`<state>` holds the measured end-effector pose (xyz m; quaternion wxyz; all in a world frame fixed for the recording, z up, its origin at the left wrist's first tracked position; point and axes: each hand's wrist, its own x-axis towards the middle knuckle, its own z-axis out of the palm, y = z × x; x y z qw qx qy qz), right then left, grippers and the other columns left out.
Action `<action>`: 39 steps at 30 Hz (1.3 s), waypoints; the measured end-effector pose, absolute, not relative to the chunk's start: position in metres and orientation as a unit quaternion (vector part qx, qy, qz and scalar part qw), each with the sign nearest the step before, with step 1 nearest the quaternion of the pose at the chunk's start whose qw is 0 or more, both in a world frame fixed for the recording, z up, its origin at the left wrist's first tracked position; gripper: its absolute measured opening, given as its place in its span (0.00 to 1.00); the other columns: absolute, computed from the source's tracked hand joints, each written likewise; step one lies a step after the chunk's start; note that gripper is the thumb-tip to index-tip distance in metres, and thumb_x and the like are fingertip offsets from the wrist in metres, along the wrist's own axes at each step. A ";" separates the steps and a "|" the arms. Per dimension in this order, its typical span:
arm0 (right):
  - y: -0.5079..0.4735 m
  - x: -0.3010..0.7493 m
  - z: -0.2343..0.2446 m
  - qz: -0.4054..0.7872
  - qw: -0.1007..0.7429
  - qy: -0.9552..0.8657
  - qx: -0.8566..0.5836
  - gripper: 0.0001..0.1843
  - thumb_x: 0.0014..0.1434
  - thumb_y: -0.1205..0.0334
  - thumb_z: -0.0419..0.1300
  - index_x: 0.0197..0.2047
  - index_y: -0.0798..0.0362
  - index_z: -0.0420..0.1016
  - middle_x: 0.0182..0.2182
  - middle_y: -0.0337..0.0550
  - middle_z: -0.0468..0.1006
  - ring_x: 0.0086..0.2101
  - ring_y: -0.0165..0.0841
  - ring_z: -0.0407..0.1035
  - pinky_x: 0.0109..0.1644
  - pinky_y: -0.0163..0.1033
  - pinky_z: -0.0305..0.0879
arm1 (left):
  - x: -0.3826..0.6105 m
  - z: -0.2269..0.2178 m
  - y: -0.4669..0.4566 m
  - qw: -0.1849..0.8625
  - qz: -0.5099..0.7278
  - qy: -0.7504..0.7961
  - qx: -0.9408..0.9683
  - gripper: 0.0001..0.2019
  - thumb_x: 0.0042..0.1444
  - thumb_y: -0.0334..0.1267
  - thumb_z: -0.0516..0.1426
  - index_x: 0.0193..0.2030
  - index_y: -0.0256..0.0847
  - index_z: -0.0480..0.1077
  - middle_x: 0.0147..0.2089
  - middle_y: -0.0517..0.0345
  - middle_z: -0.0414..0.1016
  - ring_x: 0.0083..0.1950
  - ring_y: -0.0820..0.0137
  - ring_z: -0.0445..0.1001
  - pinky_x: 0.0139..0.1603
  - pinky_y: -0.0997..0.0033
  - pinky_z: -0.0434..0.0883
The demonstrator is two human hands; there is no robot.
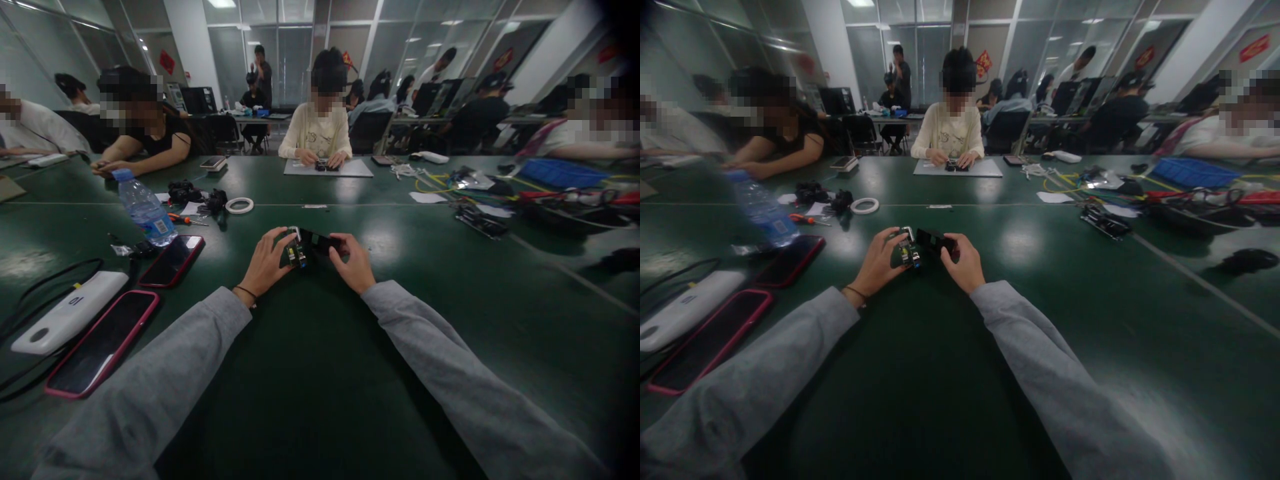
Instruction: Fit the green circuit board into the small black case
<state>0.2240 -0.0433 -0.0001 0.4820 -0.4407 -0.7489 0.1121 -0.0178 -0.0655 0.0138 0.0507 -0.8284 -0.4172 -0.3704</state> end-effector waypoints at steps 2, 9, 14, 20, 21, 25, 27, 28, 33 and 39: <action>-0.047 0.221 0.002 0.091 0.470 -0.769 -0.423 0.19 0.59 0.57 0.55 0.53 0.53 0.66 0.41 0.46 0.71 0.34 0.32 0.68 0.40 0.40 0.70 | -0.019 0.013 -0.065 0.057 -0.366 -0.414 -0.831 0.34 0.53 0.41 0.59 0.65 0.49 0.50 0.64 0.46 0.53 0.66 0.54 0.53 0.63 0.46 0.58; -0.057 0.209 0.008 0.082 0.491 -0.747 -0.440 0.19 0.59 0.56 0.56 0.52 0.54 0.66 0.39 0.45 0.71 0.32 0.31 0.67 0.38 0.40 0.70 | -0.020 0.009 -0.063 0.081 -0.356 -0.407 -0.837 0.33 0.54 0.38 0.59 0.65 0.49 0.51 0.63 0.46 0.53 0.66 0.53 0.52 0.64 0.47 0.57; -0.068 0.195 0.011 0.104 0.503 -0.736 -0.441 0.19 0.59 0.53 0.57 0.51 0.53 0.66 0.37 0.45 0.72 0.31 0.31 0.68 0.35 0.39 0.71 | -0.021 0.008 -0.062 0.081 -0.358 -0.410 -0.835 0.33 0.54 0.38 0.58 0.65 0.51 0.51 0.62 0.47 0.52 0.66 0.52 0.52 0.63 0.46 0.58; -0.079 0.184 0.013 0.156 0.522 -0.706 -0.453 0.20 0.58 0.51 0.58 0.50 0.52 0.65 0.36 0.44 0.72 0.31 0.31 0.69 0.33 0.37 0.71 | -0.022 0.008 -0.063 0.114 -0.348 -0.402 -0.839 0.31 0.55 0.38 0.57 0.65 0.52 0.50 0.61 0.47 0.53 0.64 0.53 0.53 0.62 0.46 0.58; -0.080 0.183 0.014 0.164 0.527 -0.698 -0.456 0.20 0.58 0.50 0.58 0.49 0.52 0.65 0.36 0.44 0.71 0.30 0.31 0.69 0.33 0.37 0.71 | -0.022 0.008 -0.064 0.116 -0.347 -0.401 -0.840 0.31 0.56 0.38 0.56 0.65 0.53 0.51 0.60 0.48 0.53 0.64 0.53 0.53 0.62 0.46 0.58; -0.082 0.180 0.015 0.188 0.541 -0.680 -0.459 0.20 0.58 0.49 0.59 0.48 0.52 0.65 0.34 0.43 0.71 0.28 0.30 0.69 0.29 0.35 0.69 | -0.022 0.009 -0.065 0.116 -0.348 -0.405 -0.837 0.30 0.56 0.38 0.56 0.64 0.54 0.51 0.60 0.49 0.53 0.64 0.53 0.53 0.62 0.45 0.58; -0.083 0.179 0.014 0.190 0.541 -0.679 -0.459 0.21 0.57 0.49 0.59 0.48 0.52 0.64 0.34 0.43 0.70 0.28 0.29 0.69 0.29 0.35 0.69 | -0.023 0.009 -0.065 0.116 -0.348 -0.406 -0.837 0.30 0.56 0.38 0.56 0.64 0.54 0.51 0.60 0.49 0.53 0.64 0.53 0.53 0.62 0.45 0.58; -0.083 0.179 0.014 0.190 0.541 -0.679 -0.459 0.21 0.57 0.49 0.59 0.48 0.52 0.64 0.34 0.43 0.70 0.28 0.29 0.69 0.29 0.35 0.69 | -0.023 0.009 -0.065 0.115 -0.347 -0.405 -0.838 0.30 0.56 0.38 0.56 0.64 0.54 0.51 0.60 0.49 0.53 0.64 0.53 0.53 0.62 0.45 0.58; -0.080 0.182 0.009 0.164 0.527 -0.698 -0.457 0.20 0.58 0.50 0.58 0.49 0.52 0.64 0.36 0.44 0.71 0.30 0.31 0.69 0.32 0.37 0.71 | -0.023 0.009 -0.065 0.108 -0.356 -0.407 -0.834 0.30 0.54 0.39 0.57 0.63 0.52 0.53 0.60 0.48 0.53 0.64 0.52 0.53 0.62 0.45 0.58; -0.062 0.201 -0.001 0.091 0.503 -0.716 -0.475 0.19 0.58 0.52 0.57 0.49 0.53 0.65 0.38 0.46 0.72 0.32 0.32 0.69 0.35 0.40 0.72 | -0.022 0.009 -0.064 0.071 -0.392 -0.427 -0.811 0.34 0.50 0.40 0.61 0.62 0.48 0.53 0.59 0.46 0.54 0.62 0.52 0.55 0.61 0.44 0.59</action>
